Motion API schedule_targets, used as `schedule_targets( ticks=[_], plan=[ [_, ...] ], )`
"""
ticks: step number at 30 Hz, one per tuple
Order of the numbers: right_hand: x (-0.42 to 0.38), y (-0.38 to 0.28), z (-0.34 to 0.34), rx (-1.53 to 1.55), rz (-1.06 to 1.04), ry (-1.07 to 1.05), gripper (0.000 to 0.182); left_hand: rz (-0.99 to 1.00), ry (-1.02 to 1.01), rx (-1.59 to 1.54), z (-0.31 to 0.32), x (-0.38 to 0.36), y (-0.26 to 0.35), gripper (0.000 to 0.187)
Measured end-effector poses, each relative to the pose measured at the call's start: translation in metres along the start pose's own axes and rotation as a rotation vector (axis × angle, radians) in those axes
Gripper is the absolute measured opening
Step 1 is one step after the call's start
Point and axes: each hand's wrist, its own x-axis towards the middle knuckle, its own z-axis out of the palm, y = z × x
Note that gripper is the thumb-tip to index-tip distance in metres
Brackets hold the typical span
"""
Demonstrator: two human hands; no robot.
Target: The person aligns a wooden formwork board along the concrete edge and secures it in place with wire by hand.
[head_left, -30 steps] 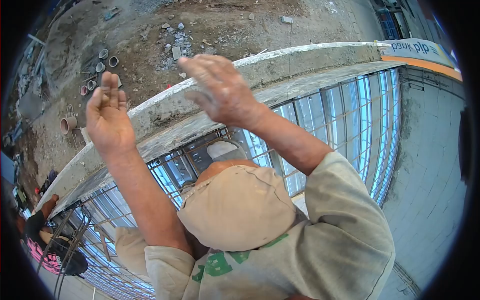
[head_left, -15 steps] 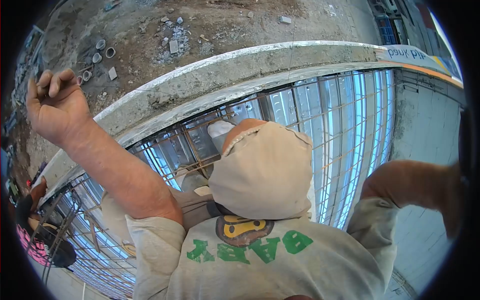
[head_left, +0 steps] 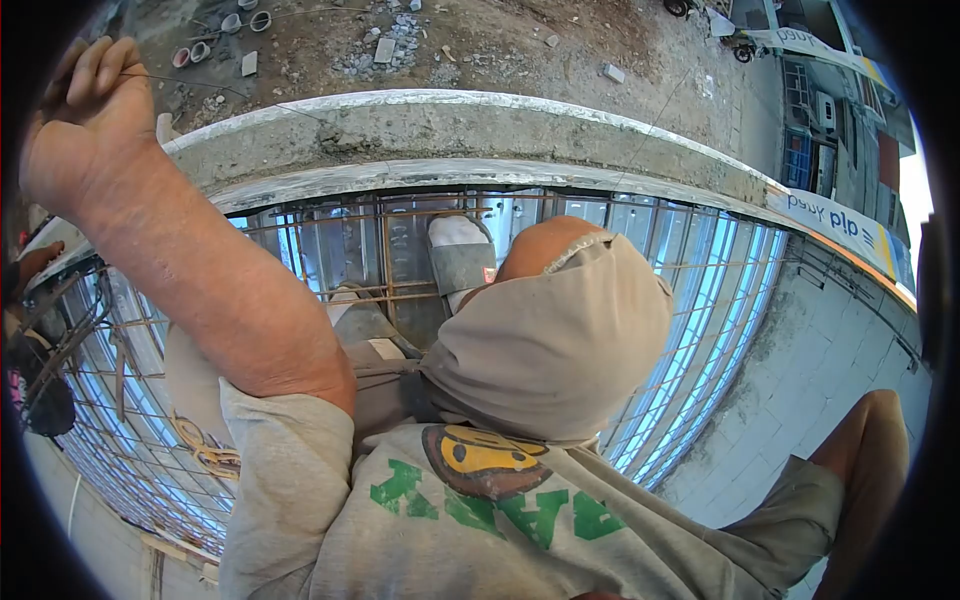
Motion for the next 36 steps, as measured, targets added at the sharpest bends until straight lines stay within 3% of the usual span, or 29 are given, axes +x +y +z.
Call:
schedule_targets(
  ticks=[7, 10, 13, 14, 15, 18, 27, 31, 36],
  plan=[
    [-0.018, 0.013, 0.011, 0.04, 0.025, 0.05, 0.033, -0.033, 0.057, 0.163, 0.007, -0.018, 0.035, 0.015],
    [-0.025, 0.024, 0.026, 0.12, 0.058, 0.021, 0.032, -0.193, -0.048, 0.173, -0.005, -0.037, 0.071, 0.016],
    [-0.018, 0.039, 0.06, 0.243, 0.035, 0.036, 0.032, -0.124, 0.053, 0.327, 0.006, -0.067, 0.102, 0.015],
    [-0.012, 0.043, 0.071, 0.278, 0.013, 0.047, 0.031, -0.151, -0.061, 0.275, 0.004, -0.074, 0.11, 0.015],
    [-0.006, 0.047, 0.08, 0.307, -0.005, 0.055, 0.031, -0.124, -0.052, 0.301, 0.005, -0.08, 0.114, 0.015],
    [0.012, 0.056, 0.095, 0.357, -0.052, 0.11, 0.03, -0.068, -0.033, 0.371, 0.019, -0.095, 0.105, 0.026],
    [0.042, 0.077, 0.099, 0.275, -0.147, 0.442, 0.028, -0.068, 0.007, 0.468, 0.007, -0.069, 0.047, 0.028],
    [0.012, 0.084, 0.085, 0.177, -0.089, 0.452, 0.028, -0.048, -0.077, 0.605, 0.026, -0.047, 0.022, 0.03],
    [-0.038, 0.074, 0.04, -0.009, 0.035, 0.338, 0.027, -0.197, -0.223, 0.46, 0.028, -0.038, -0.016, 0.03]
  ],
)
